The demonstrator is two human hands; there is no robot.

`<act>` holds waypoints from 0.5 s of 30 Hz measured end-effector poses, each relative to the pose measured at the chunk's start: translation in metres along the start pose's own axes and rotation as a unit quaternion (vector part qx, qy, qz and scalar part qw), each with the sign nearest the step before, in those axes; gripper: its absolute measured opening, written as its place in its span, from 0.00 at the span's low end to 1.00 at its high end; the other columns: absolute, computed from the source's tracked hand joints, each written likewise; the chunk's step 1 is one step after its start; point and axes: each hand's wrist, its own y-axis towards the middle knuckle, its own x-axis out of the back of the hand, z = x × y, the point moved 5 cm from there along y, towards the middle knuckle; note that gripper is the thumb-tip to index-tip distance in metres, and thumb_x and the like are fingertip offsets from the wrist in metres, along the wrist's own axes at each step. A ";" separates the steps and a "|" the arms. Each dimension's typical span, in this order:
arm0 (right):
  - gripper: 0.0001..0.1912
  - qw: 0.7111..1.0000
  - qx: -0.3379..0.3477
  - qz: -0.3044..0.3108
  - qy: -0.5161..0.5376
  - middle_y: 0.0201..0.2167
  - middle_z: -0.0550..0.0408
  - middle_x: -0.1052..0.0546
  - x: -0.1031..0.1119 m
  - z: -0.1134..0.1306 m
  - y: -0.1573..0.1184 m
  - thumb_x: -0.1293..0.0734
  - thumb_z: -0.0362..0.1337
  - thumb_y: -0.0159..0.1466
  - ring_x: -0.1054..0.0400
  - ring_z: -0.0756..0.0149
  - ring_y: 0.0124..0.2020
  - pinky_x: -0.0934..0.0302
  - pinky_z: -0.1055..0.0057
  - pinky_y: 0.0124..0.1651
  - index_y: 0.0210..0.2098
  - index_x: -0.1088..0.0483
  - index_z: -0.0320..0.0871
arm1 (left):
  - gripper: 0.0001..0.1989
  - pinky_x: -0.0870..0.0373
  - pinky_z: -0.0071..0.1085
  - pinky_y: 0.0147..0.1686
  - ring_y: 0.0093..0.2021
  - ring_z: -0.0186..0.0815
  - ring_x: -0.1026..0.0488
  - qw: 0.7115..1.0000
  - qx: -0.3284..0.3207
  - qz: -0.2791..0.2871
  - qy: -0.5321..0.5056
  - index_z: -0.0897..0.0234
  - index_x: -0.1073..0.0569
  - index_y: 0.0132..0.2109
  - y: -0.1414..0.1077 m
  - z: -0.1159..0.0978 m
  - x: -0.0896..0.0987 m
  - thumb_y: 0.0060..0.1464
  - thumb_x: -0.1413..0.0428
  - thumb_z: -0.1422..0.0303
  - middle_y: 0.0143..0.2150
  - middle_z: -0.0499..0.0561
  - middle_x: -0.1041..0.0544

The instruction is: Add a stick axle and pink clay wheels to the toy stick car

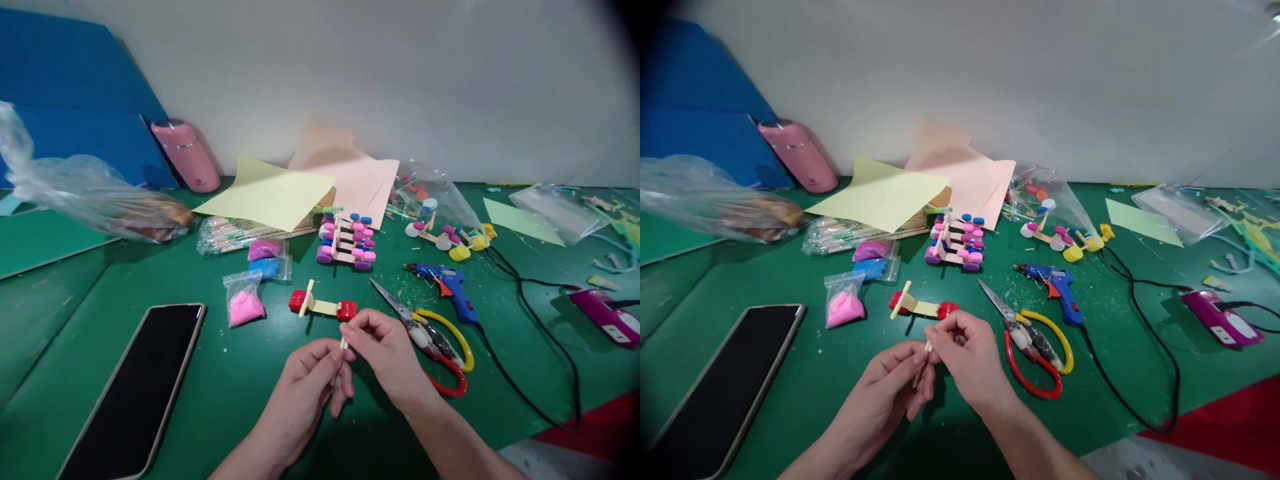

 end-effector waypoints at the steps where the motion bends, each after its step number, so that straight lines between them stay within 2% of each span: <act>1: 0.11 1.000 0.002 -0.001 -0.002 0.15 0.62 0.34 0.000 0.000 0.000 0.35 0.38 0.56 0.42 0.75 0.18 0.46 0.78 0.22 0.20 0.37 0.41 | 0.09 0.50 0.20 0.15 0.13 0.22 0.42 1.000 -0.001 -0.002 0.000 0.68 0.30 0.29 0.000 0.000 0.000 0.53 0.49 0.68 0.17 0.46 0.30; 15: 0.13 1.000 0.007 -0.008 -0.005 0.14 0.62 0.34 0.000 0.002 0.001 0.34 0.42 0.55 0.42 0.75 0.18 0.46 0.78 0.22 0.20 0.37 0.41 | 0.09 0.50 0.20 0.15 0.13 0.22 0.43 1.000 -0.001 -0.017 -0.004 0.68 0.30 0.30 0.000 0.001 0.001 0.53 0.49 0.67 0.16 0.46 0.30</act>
